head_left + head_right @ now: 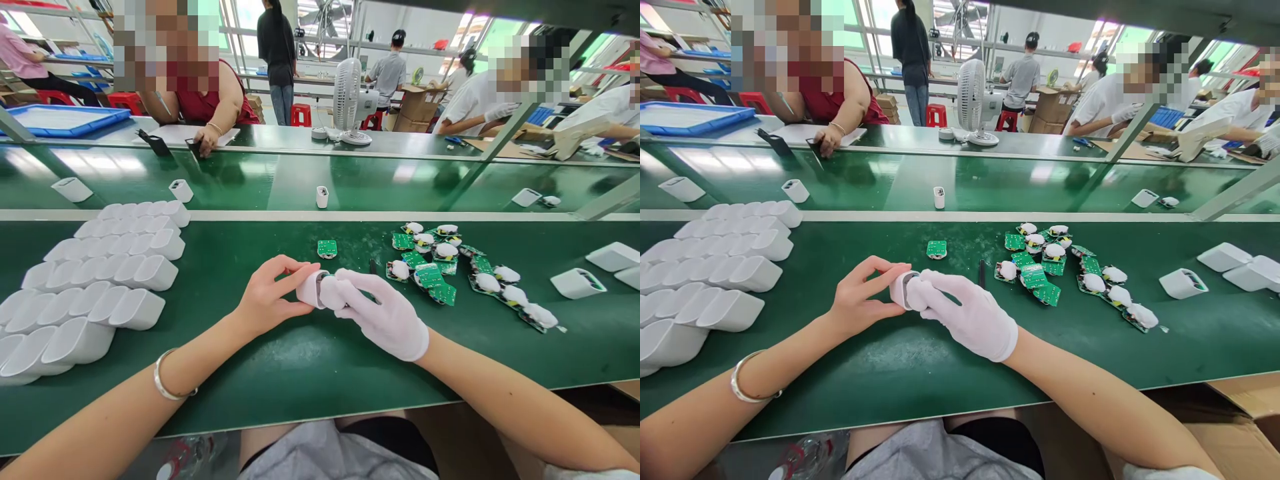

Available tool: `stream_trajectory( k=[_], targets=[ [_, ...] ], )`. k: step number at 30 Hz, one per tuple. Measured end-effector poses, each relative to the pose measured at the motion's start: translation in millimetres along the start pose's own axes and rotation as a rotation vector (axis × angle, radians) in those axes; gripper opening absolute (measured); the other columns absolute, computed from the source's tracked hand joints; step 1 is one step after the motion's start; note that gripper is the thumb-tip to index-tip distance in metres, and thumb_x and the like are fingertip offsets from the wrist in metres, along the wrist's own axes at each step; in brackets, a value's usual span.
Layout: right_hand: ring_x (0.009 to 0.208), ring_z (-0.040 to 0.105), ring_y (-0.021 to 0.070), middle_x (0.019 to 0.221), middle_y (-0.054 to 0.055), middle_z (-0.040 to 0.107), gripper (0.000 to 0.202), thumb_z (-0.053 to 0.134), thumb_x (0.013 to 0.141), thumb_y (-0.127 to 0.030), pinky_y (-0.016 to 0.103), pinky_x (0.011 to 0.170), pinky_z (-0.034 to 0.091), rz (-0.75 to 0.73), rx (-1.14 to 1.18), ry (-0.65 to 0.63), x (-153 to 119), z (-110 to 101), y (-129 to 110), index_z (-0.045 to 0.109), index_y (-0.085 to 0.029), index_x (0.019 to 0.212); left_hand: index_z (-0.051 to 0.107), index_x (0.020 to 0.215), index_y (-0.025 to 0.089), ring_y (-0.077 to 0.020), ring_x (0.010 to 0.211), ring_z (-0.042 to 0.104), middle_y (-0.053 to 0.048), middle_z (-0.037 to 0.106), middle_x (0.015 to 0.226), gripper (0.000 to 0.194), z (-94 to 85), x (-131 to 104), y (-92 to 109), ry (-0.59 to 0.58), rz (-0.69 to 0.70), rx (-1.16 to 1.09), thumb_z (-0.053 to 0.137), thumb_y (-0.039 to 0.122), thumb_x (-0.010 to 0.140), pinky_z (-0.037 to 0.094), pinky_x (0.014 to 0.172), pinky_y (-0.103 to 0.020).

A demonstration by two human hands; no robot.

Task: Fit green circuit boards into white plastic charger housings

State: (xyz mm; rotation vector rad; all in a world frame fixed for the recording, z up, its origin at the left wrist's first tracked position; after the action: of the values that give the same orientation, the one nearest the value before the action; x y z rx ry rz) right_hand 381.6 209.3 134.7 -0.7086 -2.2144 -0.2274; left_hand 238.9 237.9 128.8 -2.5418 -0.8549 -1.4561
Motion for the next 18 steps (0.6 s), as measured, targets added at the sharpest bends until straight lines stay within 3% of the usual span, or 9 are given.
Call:
stream_trajectory(
  k=[3, 8, 12, 16, 18],
  targets=[
    [0.103, 0.062, 0.0156, 0.116, 0.007, 0.062, 0.046, 0.048, 0.089, -0.014, 0.026, 0.085, 0.054, 0.045, 0.024, -0.055, -0.9, 4.8, 3.3, 0.043, -0.029, 0.133, 0.058, 0.119, 0.024, -0.0136, 0.075, 0.059, -0.004, 0.06, 0.092, 0.048, 0.2, -0.4, -0.3, 0.005, -0.009, -0.023, 0.066, 0.014, 0.073, 0.053, 0.065, -0.025],
    [0.092, 0.062, 0.0143, 0.103, 0.006, 0.066, 0.03, 0.041, 0.093, -0.015, 0.028, 0.082, 0.054, 0.153, 0.086, -0.187, 3.5, 16.2, 8.0, 0.056, -0.024, 0.117, 0.061, 0.115, 0.023, -0.0149, 0.075, 0.059, -0.005, 0.062, 0.091, 0.042, 2.2, -1.2, 0.5, -0.013, -0.004, 0.021, 0.065, 0.015, 0.073, 0.053, 0.066, -0.027],
    [0.115, 0.053, 0.0197, 0.122, 0.009, 0.058, 0.033, 0.043, 0.093, -0.025, 0.038, 0.098, 0.045, 0.178, 0.327, -0.134, 7.2, 9.9, 5.1, 0.052, -0.026, 0.125, 0.06, 0.113, 0.02, -0.0147, 0.074, 0.059, -0.005, 0.062, 0.089, 0.041, 3.1, -0.3, 2.7, -0.022, -0.026, -0.048, 0.069, 0.02, 0.072, 0.053, 0.066, -0.027],
    [0.124, 0.047, 0.0211, 0.145, 0.013, 0.037, 0.066, 0.044, 0.09, -0.051, 0.04, 0.098, 0.044, 0.602, 0.953, -0.15, -4.4, 27.5, 23.6, 0.019, -0.027, 0.146, 0.058, 0.114, 0.019, -0.0155, 0.08, 0.061, -0.006, 0.064, 0.094, 0.043, 4.9, 1.9, 7.7, -0.035, -0.034, -0.145, 0.071, 0.019, 0.073, 0.053, 0.07, -0.027],
    [0.117, 0.052, 0.0215, 0.136, 0.014, 0.047, 0.077, 0.055, 0.081, -0.056, 0.039, 0.093, 0.047, 0.804, 1.185, -0.222, -13.1, 45.3, 26.2, 0.025, -0.023, 0.145, 0.058, 0.112, 0.019, -0.0164, 0.078, 0.059, -0.006, 0.065, 0.089, 0.043, 5.4, 3.0, 13.9, -0.04, 0.023, -0.124, 0.072, 0.02, 0.072, 0.053, 0.07, -0.029]
  ],
)
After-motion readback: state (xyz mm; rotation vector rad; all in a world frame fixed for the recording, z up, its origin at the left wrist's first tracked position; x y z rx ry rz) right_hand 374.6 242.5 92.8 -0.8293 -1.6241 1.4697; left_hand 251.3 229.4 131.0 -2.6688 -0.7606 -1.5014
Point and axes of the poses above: each hand's wrist, its own x-axis towards the middle knuckle, its own z-axis out of the palm, y = z × x, the point moved 8 cm from there along x, towards the middle knuckle
